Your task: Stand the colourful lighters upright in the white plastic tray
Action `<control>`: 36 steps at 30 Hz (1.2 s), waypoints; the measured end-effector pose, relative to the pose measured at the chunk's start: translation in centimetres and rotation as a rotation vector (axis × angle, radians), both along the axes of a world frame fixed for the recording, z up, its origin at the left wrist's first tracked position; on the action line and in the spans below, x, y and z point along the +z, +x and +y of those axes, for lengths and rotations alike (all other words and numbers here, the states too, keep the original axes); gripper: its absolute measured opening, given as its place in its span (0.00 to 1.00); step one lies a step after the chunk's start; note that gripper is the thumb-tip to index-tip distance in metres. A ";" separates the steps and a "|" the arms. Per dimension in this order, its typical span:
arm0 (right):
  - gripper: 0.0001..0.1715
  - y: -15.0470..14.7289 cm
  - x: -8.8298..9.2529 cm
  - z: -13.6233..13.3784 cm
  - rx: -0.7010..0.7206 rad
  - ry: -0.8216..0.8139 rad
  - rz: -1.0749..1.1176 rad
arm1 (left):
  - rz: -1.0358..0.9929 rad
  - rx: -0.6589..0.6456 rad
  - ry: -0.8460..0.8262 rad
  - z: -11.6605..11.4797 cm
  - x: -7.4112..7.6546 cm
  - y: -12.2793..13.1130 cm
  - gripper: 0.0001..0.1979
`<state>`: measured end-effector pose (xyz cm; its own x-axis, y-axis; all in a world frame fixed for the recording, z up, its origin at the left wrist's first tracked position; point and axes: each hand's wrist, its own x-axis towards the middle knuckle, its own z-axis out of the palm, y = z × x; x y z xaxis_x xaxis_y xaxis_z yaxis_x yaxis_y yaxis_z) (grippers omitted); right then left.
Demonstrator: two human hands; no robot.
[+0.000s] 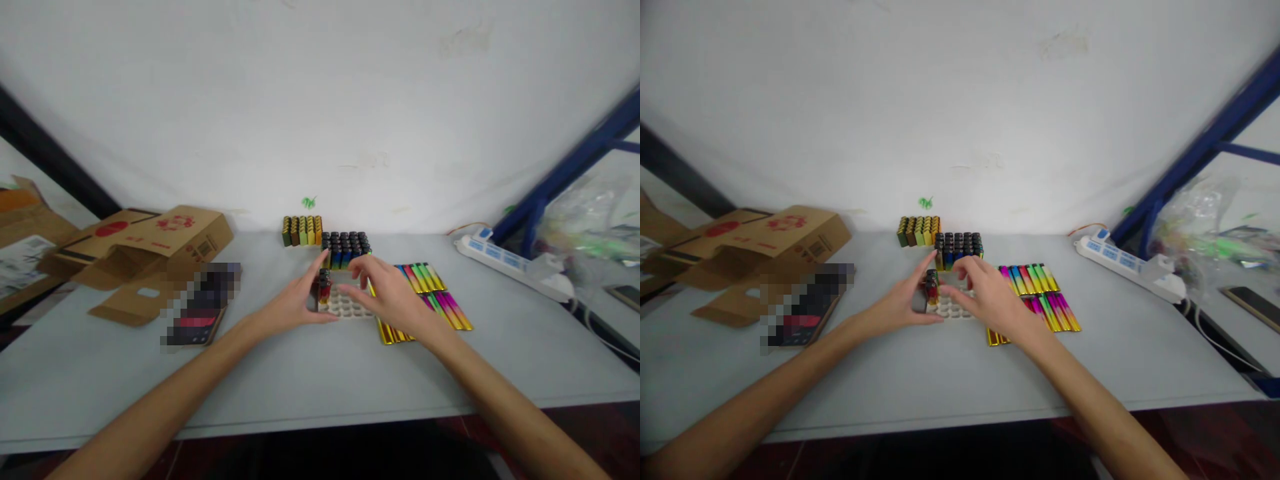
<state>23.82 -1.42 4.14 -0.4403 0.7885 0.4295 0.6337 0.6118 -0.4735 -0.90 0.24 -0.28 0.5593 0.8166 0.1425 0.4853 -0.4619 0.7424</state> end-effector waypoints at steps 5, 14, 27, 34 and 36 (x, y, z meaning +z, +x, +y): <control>0.15 -4.2 -0.7 0.0 0.021 -0.105 -0.105 | -0.039 -0.019 -0.006 0.1 -0.3 0.0 0.65; 0.09 -2.7 1.1 0.7 0.060 -0.122 0.221 | -0.021 -0.014 0.005 0.3 -0.6 -0.1 0.65; 0.33 12.5 -0.5 5.9 -0.219 -0.238 0.285 | 0.032 0.004 -0.035 0.2 0.0 -0.1 0.65; 0.28 12.4 -3.3 5.5 -0.237 -0.261 0.119 | 0.045 0.007 -0.043 0.4 -0.1 -0.1 0.65; 0.26 12.1 -3.2 5.4 -0.243 -0.253 0.054 | 0.054 0.008 -0.038 0.4 0.0 -0.1 0.65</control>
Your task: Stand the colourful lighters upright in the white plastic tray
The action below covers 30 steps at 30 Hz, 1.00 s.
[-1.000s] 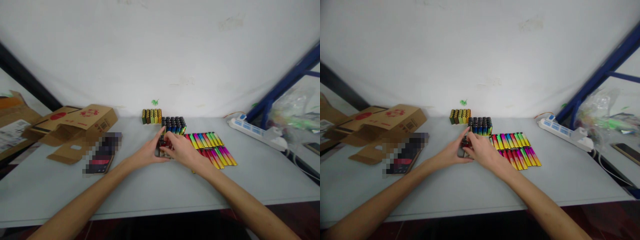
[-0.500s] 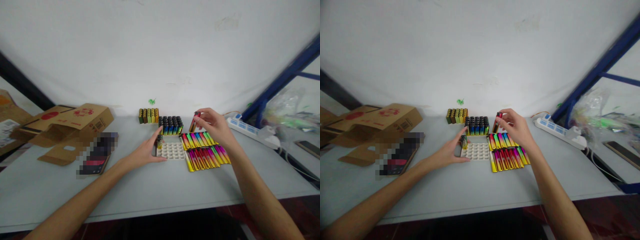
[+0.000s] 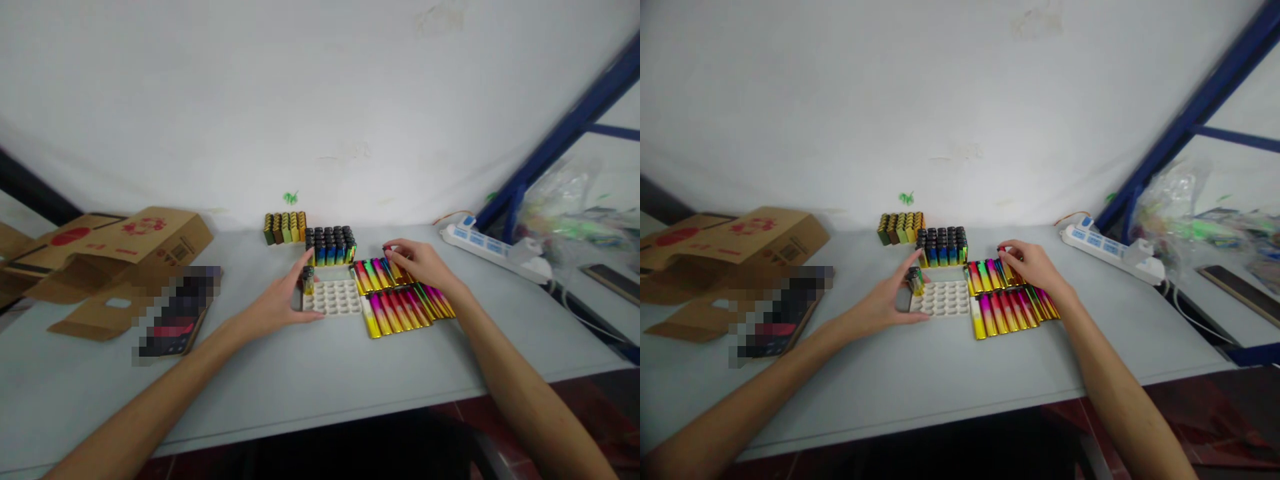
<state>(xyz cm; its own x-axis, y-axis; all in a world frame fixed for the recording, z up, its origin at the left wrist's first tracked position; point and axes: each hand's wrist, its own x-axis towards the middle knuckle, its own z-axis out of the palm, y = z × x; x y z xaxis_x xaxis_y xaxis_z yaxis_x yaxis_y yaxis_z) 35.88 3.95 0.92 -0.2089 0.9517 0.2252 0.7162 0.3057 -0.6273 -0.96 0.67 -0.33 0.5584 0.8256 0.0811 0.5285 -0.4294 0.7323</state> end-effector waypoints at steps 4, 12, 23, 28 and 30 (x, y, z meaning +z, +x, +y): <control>0.24 -0.4 0.2 -0.2 -0.011 0.001 -0.065 | 0.018 0.014 0.018 -0.2 0.2 0.1 0.64; 0.21 -0.6 -0.8 -0.4 0.021 0.119 -0.169 | 0.014 0.007 0.022 -0.2 0.2 0.1 0.64; 0.24 -0.6 -1.0 -0.8 0.053 0.143 -0.264 | 0.021 -0.005 0.019 -0.1 0.1 0.1 0.63; 0.21 -2.3 0.2 -1.6 -0.020 0.268 -0.168 | 0.006 -0.015 0.020 -0.1 0.0 0.0 0.64; 0.17 -4.5 1.2 -2.6 0.050 0.299 -0.099 | -0.002 -0.019 0.018 -0.1 0.0 0.0 0.64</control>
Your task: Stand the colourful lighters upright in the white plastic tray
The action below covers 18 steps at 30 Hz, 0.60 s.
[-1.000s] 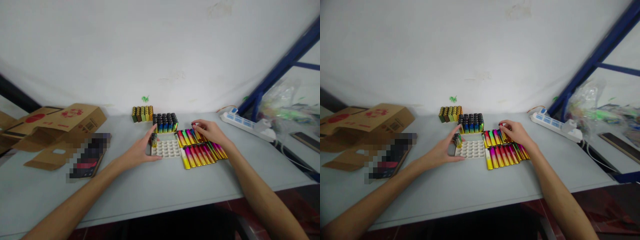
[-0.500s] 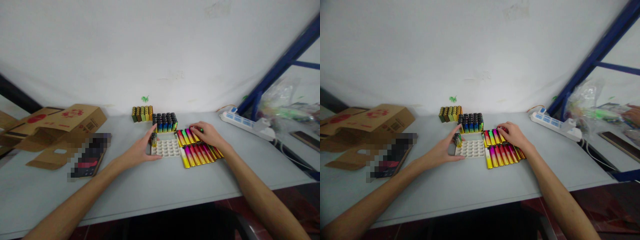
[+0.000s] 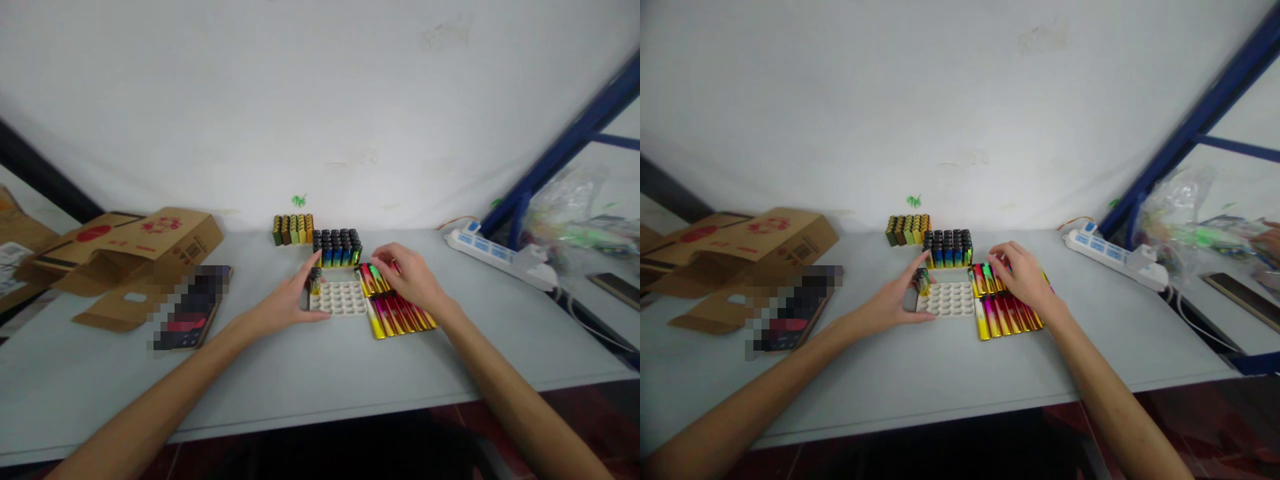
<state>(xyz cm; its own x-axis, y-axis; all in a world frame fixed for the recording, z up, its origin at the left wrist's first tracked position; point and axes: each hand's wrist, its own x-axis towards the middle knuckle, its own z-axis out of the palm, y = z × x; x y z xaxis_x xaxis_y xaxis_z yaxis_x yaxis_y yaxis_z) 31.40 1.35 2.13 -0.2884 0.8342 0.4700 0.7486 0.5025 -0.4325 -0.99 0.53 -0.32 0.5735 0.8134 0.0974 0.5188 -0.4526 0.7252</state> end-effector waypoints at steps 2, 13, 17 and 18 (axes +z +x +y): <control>0.15 -2.8 0.8 -1.2 0.134 -0.039 0.020 | -0.016 -0.009 0.009 0.0 0.0 0.0 0.64; 0.14 -11.8 1.2 -0.8 0.186 -0.042 -0.264 | -0.071 -0.002 0.035 0.0 -0.6 -0.1 0.66; 0.12 -11.2 1.6 -0.8 0.241 0.003 -0.124 | -0.104 -0.008 0.022 0.0 -0.7 -0.1 0.65; 0.12 -10.9 1.9 -1.0 0.255 0.007 -0.043 | -0.111 -0.013 0.021 0.0 -0.7 -0.1 0.64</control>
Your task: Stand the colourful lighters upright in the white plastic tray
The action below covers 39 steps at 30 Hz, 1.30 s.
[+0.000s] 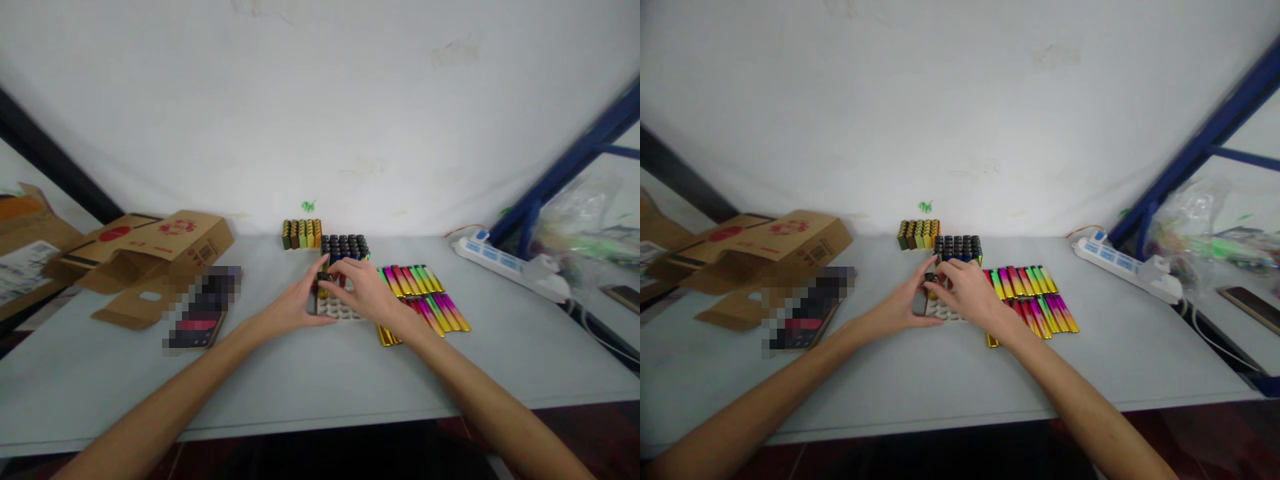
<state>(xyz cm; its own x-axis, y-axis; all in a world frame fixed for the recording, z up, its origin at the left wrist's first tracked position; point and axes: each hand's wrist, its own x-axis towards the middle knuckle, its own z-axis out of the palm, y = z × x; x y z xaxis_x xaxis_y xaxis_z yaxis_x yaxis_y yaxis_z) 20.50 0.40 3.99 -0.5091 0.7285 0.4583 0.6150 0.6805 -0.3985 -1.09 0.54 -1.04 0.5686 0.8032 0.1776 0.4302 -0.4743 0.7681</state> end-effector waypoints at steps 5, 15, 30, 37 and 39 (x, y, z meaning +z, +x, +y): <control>0.18 4.3 2.9 0.0 -0.057 -0.133 0.497 | 0.015 -0.003 -0.027 -0.1 0.3 0.0 0.63; 0.31 16.5 0.1 3.3 -0.360 -0.297 0.409 | 0.032 0.000 -0.044 -0.2 0.5 -0.1 0.62; 0.21 16.7 -3.4 3.5 -0.375 -0.250 -0.068 | 0.063 0.013 -0.015 -0.1 0.2 -0.2 0.60; 0.18 16.7 -3.8 3.8 -0.372 -0.153 -0.170 | 0.080 0.012 -0.009 -0.1 0.3 -0.1 0.59; 0.18 16.6 -3.8 3.8 -0.379 -0.154 -0.182 | 0.083 0.015 -0.006 -0.1 0.3 -0.1 0.59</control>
